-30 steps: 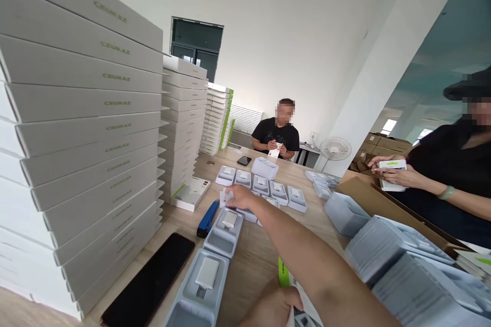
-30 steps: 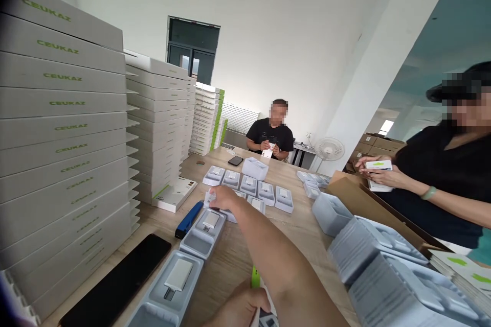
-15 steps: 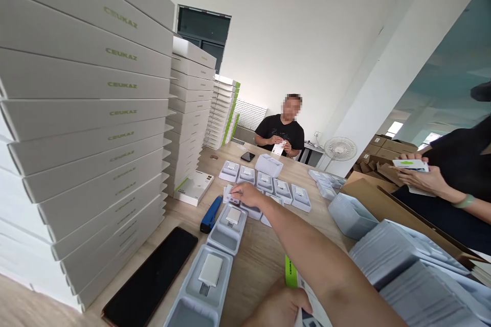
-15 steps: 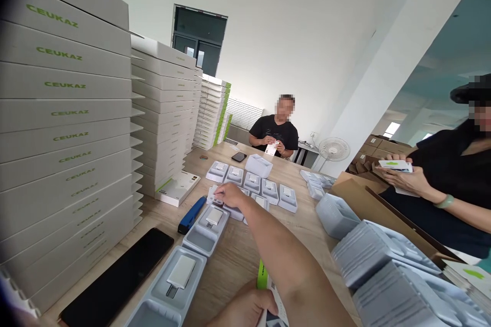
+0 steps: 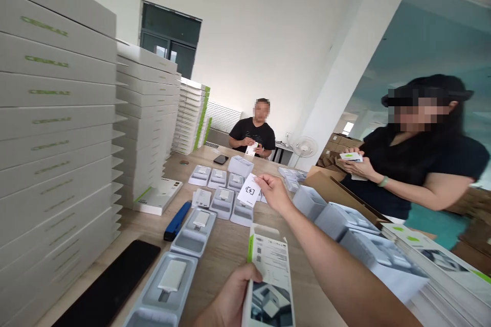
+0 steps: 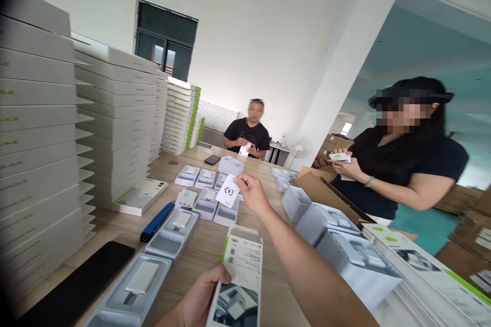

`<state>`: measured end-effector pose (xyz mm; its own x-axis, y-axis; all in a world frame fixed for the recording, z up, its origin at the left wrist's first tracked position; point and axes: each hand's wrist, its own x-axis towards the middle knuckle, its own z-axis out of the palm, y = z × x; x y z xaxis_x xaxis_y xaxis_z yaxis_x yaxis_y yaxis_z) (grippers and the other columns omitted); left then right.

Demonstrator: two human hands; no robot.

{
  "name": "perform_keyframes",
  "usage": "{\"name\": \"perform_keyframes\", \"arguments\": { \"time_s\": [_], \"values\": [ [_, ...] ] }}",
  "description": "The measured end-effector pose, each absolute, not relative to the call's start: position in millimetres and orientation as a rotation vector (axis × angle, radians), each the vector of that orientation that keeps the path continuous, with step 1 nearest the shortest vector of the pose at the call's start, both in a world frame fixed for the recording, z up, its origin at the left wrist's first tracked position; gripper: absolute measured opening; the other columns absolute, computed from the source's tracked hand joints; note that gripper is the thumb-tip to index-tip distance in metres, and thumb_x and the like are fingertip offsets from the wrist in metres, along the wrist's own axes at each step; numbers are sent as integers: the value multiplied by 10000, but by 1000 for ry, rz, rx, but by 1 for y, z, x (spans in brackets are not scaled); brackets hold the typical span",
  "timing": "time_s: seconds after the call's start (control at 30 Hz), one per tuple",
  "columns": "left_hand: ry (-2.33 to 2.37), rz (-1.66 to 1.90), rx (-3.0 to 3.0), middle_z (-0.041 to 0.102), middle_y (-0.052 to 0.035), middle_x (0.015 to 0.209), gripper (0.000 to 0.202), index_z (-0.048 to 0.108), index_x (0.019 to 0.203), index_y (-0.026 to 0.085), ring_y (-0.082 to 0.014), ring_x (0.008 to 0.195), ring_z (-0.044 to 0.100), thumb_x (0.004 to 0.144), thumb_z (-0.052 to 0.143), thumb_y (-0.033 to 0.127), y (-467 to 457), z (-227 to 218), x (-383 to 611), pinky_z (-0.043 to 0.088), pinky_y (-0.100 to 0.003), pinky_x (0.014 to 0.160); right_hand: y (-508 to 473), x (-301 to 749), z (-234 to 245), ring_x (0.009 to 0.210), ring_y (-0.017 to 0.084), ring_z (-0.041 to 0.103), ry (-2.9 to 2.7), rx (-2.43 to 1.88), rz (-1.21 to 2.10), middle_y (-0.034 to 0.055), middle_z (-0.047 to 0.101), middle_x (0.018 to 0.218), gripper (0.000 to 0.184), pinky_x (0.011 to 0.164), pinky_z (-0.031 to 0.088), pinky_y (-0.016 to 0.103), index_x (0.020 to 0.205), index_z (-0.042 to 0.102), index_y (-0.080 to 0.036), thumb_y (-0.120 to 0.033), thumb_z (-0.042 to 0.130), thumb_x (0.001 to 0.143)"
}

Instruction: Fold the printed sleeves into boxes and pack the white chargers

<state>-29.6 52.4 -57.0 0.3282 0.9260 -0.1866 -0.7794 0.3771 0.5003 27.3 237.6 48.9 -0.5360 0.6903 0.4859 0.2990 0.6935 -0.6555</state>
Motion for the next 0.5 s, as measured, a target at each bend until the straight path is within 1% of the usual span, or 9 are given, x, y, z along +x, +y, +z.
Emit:
{"name": "perform_keyframes", "arguments": {
  "time_s": [0.07, 0.17, 0.23, 0.33, 0.37, 0.43, 0.5],
  "values": [
    [475, 1102, 309, 758, -138, 800, 440, 669, 991, 61, -319, 778, 719, 589, 579, 218, 47, -53, -32, 532, -405, 767, 229, 61, 45, 520, 110, 341, -2101, -790, 703, -44, 425, 564, 419, 509, 286, 234, 721, 578, -178, -555, 485, 878],
    [467, 1064, 260, 760, -153, 829, 537, 625, 1109, 36, -326, 771, 721, 617, 571, 244, 42, -50, -34, 528, -419, 768, 213, 99, 32, 517, 102, 312, -2088, -831, 765, -53, 385, 548, 448, 504, 255, 232, 682, 570, -177, -578, 511, 873],
    [471, 1064, 239, 760, -150, 828, 583, 590, 1174, 36, -322, 755, 723, 626, 573, 235, 40, -49, -34, 525, -419, 763, 202, 116, 24, 529, 100, 321, -2120, -836, 811, -51, 394, 559, 464, 517, 267, 230, 674, 587, -173, -590, 529, 868],
    [481, 1068, 219, 762, -138, 823, 622, 553, 1237, 50, -312, 739, 726, 636, 578, 207, 40, -47, -34, 520, -413, 760, 191, 130, 14, 540, 105, 368, -2216, -819, 891, -44, 427, 561, 485, 542, 318, 232, 671, 647, -164, -605, 564, 853],
    [484, 1066, 213, 762, -137, 820, 631, 548, 1246, 53, -312, 733, 726, 634, 579, 203, 40, -47, -34, 519, -414, 759, 192, 132, 12, 543, 109, 389, -2236, -818, 909, -40, 436, 557, 502, 553, 338, 235, 694, 674, -162, -614, 541, 868],
    [487, 1058, 201, 763, -138, 823, 641, 547, 1255, 58, -315, 729, 727, 632, 582, 203, 39, -46, -34, 518, -420, 760, 202, 131, 6, 561, 125, 439, -2232, -831, 914, -28, 461, 562, 580, 588, 385, 249, 780, 713, -160, -642, 421, 916],
    [483, 1057, 195, 766, -140, 841, 639, 554, 1254, 60, -320, 739, 729, 634, 588, 208, 38, -46, -34, 518, -424, 765, 220, 123, -4, 619, 149, 508, -2202, -856, 887, 0, 527, 618, 650, 653, 441, 280, 871, 717, -156, -673, 327, 928]
  ]
}}
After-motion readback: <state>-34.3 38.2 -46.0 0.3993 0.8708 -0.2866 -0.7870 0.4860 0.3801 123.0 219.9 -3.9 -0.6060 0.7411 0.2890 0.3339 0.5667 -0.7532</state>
